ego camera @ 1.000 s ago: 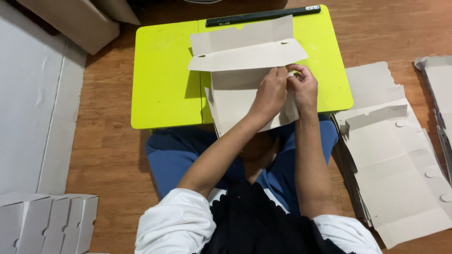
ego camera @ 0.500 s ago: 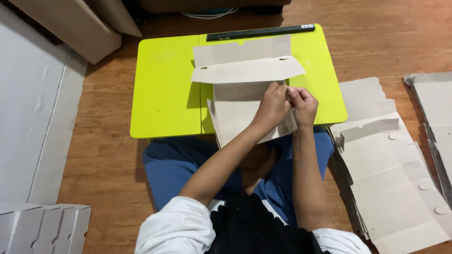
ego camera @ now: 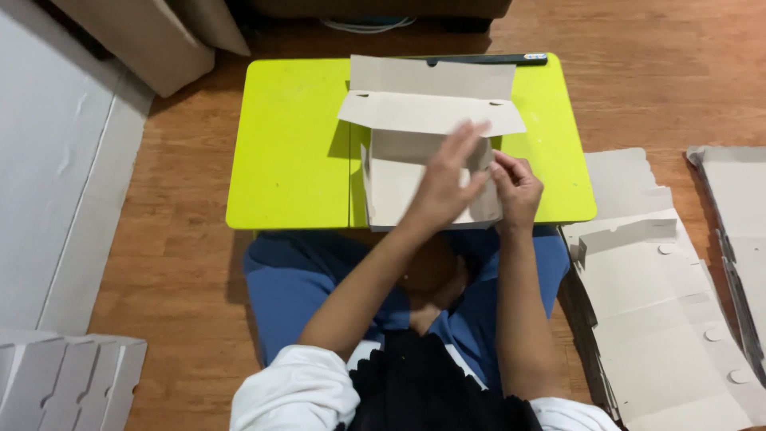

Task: Folding a flat cardboard sheet into a box on a small table.

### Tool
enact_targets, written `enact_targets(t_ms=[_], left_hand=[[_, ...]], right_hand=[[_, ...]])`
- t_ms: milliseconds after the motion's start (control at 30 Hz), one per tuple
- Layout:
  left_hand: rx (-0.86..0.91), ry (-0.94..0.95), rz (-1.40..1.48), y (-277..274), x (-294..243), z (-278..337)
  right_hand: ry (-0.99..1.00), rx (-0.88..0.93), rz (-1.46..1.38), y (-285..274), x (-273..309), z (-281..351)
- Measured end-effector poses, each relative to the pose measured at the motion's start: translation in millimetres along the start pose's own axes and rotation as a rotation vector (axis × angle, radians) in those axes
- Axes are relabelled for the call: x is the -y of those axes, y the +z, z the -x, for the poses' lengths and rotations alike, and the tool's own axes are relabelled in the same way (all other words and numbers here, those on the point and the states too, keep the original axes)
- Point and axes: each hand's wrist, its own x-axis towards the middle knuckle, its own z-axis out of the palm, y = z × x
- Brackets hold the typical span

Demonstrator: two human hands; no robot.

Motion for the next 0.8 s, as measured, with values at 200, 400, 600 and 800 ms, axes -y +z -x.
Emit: enact_targets(t_ms=[200, 400, 600, 800], left_hand=[[-0.553, -0.073, -0.096, -110, 0, 51], [-0.482, -0.433, 0.012, -114, 41, 79], [-0.322, -0.560, -0.025, -94, 72, 62], [-0.311, -0.613, 0.073, -100, 31, 62]], right_hand=[[-0.033, 0.035, -0.024, -9, -18, -7], [0.000, 0.041, 0.021, -6, -2, -1], [0.074, 0.043, 0.032, -22, -8, -15], [-0.207, -0.003, 0.296, 19, 81, -5]])
